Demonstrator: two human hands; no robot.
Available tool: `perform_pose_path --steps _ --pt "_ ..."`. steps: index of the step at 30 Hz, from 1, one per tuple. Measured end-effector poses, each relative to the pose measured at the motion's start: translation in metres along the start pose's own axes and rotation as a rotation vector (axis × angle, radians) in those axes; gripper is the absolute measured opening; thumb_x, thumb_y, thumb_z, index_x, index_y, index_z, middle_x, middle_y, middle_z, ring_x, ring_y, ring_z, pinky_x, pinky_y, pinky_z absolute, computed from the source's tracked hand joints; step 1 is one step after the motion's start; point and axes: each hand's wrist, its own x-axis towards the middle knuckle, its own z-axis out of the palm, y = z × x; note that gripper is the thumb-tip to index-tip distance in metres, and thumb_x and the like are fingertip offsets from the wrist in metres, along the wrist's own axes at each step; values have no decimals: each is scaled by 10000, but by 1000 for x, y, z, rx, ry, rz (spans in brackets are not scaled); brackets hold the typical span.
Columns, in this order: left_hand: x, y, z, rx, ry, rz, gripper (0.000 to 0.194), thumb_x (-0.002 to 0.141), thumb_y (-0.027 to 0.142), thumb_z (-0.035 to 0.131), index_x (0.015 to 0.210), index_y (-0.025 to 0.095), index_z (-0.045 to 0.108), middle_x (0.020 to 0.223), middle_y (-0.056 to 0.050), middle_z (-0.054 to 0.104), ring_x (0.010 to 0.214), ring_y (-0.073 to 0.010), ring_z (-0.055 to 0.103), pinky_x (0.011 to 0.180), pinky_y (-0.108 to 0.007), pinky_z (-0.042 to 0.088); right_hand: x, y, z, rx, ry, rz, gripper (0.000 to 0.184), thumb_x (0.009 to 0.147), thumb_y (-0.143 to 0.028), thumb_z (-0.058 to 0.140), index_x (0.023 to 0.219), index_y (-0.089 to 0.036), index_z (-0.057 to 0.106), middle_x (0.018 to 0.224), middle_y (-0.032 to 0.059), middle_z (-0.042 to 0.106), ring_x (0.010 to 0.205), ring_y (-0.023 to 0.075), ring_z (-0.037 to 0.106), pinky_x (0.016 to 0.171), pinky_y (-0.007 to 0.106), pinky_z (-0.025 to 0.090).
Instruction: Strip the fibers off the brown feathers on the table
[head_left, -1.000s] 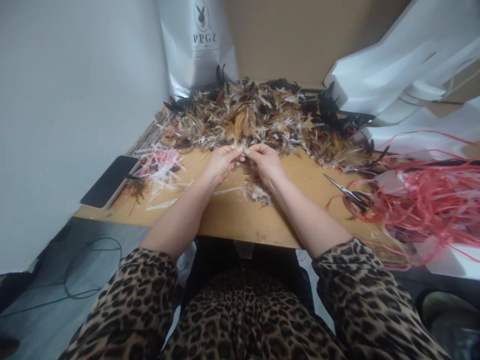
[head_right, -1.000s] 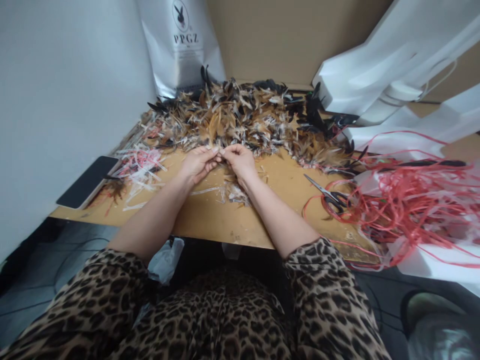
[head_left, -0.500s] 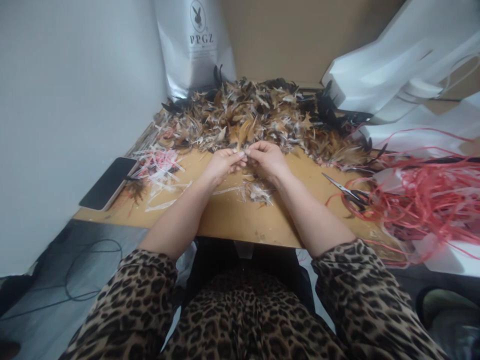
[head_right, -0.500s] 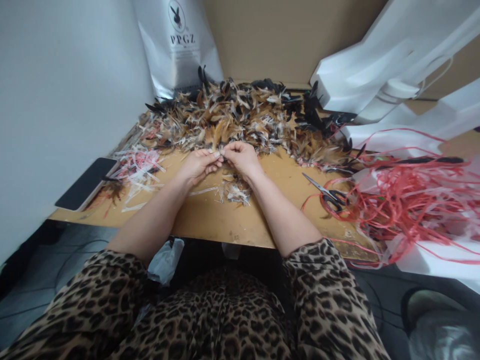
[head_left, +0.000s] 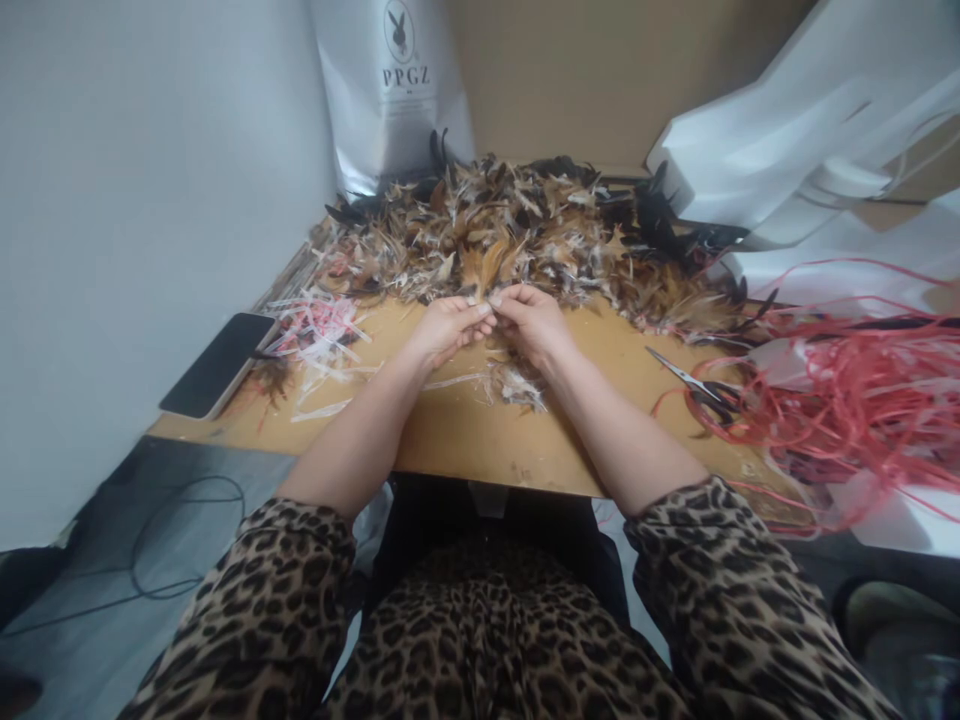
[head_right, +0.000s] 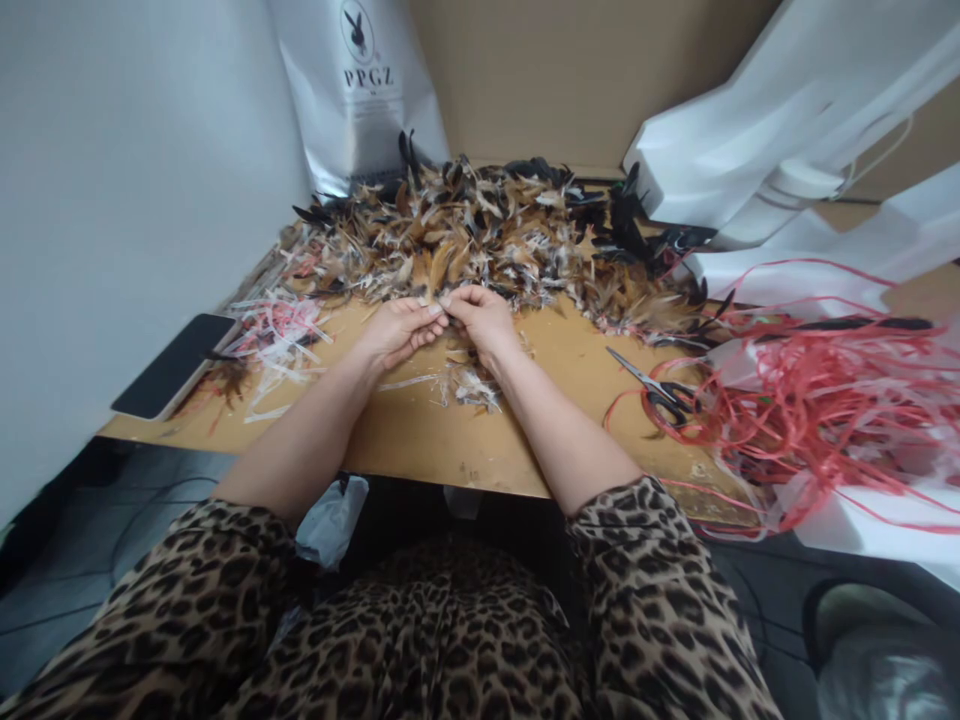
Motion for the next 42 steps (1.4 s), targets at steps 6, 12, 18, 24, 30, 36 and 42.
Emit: perform_pose_path --steps 6,12,18,24,30,36,42 --pt "-3 3 3 58 -15 -2 235 678 248 774 661 65 627 541 -26 618 468 -45 552 470 -142 416 2 -9 -7 -63 -59 16 351 521 -370 826 611 -168 553 494 -58 526 444 53 417 449 204 309" --pt "-3 2 3 73 -6 -4 194 696 222 752 658 73 634 546 -27 622 482 -41 551 496 -144 422 -2 -12 -2 -160 14 -11 347 498 -362 822 600 -166 555 509 -60 527 470 52 434 467 203 321" --pt "-2 1 5 97 29 20 186 706 220 741 655 72 639 555 -29 626 481 -42 551 499 -148 427 -3 -7 1 -151 53 -39 331 543 -359 794 569 -173 522 467 -74 475 447 46 391 446 197 285" --pt "-4 6 3 8 1 -2 191 702 213 754 663 75 628 583 -19 630 472 -29 549 486 -125 433 -4 -15 -3 -55 -87 36 365 556 -408 812 700 -166 580 563 -51 565 446 37 411 411 183 259" --pt "-4 13 -3 -167 -77 -26 60 763 116 679 741 70 647 605 -12 624 495 -16 558 498 -89 438 -7 -31 -15 -127 -349 225 453 583 -367 817 949 -155 654 741 -3 664 439 26 405 390 181 253" --pt "-5 17 -5 -226 -71 -71 26 800 94 630 784 82 647 608 -1 610 484 -9 550 495 -79 444 -3 -34 -27 -341 -242 83 268 619 -354 782 707 -126 672 428 -57 486 382 29 322 383 192 200" --pt "-5 16 -4 -221 -50 -111 37 811 84 613 798 77 647 605 1 609 475 -8 553 492 -78 447 -4 -45 -30 -481 -143 -99 235 631 -343 766 684 -128 687 482 -34 536 424 39 354 423 205 250"
